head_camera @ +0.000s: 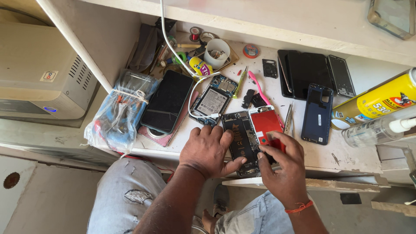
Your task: The person uses a multimeter to test points on a disassembled smartphone motherboard, then reattaches the screen and connects a charging cable. The person handles the motherboard, screen, and charging cable on a cluttered repair bench.
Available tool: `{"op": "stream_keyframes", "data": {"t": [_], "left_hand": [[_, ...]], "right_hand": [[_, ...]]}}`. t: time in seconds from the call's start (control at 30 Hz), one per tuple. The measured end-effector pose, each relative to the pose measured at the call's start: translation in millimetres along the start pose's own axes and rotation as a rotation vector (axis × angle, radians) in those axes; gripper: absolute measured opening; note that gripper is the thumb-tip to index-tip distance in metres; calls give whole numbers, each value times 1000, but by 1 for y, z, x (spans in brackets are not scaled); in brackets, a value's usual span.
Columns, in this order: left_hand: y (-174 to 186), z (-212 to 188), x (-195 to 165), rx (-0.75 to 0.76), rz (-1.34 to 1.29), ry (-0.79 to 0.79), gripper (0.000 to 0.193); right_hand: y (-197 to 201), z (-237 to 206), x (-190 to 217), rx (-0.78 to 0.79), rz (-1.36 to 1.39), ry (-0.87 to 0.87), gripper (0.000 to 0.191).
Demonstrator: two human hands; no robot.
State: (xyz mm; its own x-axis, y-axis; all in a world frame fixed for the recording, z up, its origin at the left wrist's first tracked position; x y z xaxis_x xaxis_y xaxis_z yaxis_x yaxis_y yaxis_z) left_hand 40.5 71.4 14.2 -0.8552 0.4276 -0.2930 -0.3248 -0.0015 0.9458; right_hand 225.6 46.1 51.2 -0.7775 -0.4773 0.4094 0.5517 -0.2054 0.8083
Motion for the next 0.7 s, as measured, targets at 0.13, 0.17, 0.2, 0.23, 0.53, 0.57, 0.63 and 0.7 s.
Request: {"op": "stream_keyframes", "data": {"t": [0.13, 0.17, 0.2, 0.23, 0.53, 0.57, 0.63, 0.7], "left_hand": [[1, -1, 0, -40, 4, -10, 74], [1, -1, 1, -38, 2, -9, 74], [1, -1, 1, -36, 0, -9, 73], [1, -1, 1, -30, -2, -9, 73], [2, -3, 2, -59, -10, -21, 73], [0, -2, 3, -33, -14, -13, 73], [-1, -1, 2, -12, -18, -8, 72], [1, -2, 2, -21, -14, -9, 72]], "right_hand": [[-2, 2, -2, -7, 5, 12, 21], [-2, 2, -3, -18, 5, 12, 21], [-2, 2, -4, -29, 4, 11, 20], [-1, 2, -5, -40, 3, 10, 19], [4, -11, 5, -90, -59, 13, 21], [3, -12, 7, -83, -58, 9, 24], [2, -13, 9, -72, -55, 5, 29], [2, -13, 9, -74, -64, -14, 31]]}}
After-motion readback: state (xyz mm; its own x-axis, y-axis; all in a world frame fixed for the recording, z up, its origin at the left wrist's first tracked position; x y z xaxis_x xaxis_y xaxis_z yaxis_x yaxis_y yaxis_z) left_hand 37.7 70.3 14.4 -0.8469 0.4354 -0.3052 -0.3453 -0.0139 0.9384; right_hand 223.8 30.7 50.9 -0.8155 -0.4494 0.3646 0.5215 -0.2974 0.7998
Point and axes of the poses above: each hand's wrist, its own z-axis towards the middle knuckle, its own y-axis out of the back of the hand, x = y × z, the point moved 6 cm from there along z, towards the middle knuckle, and after that the axes turned 9 degrees about x, right-handed, at the moved point
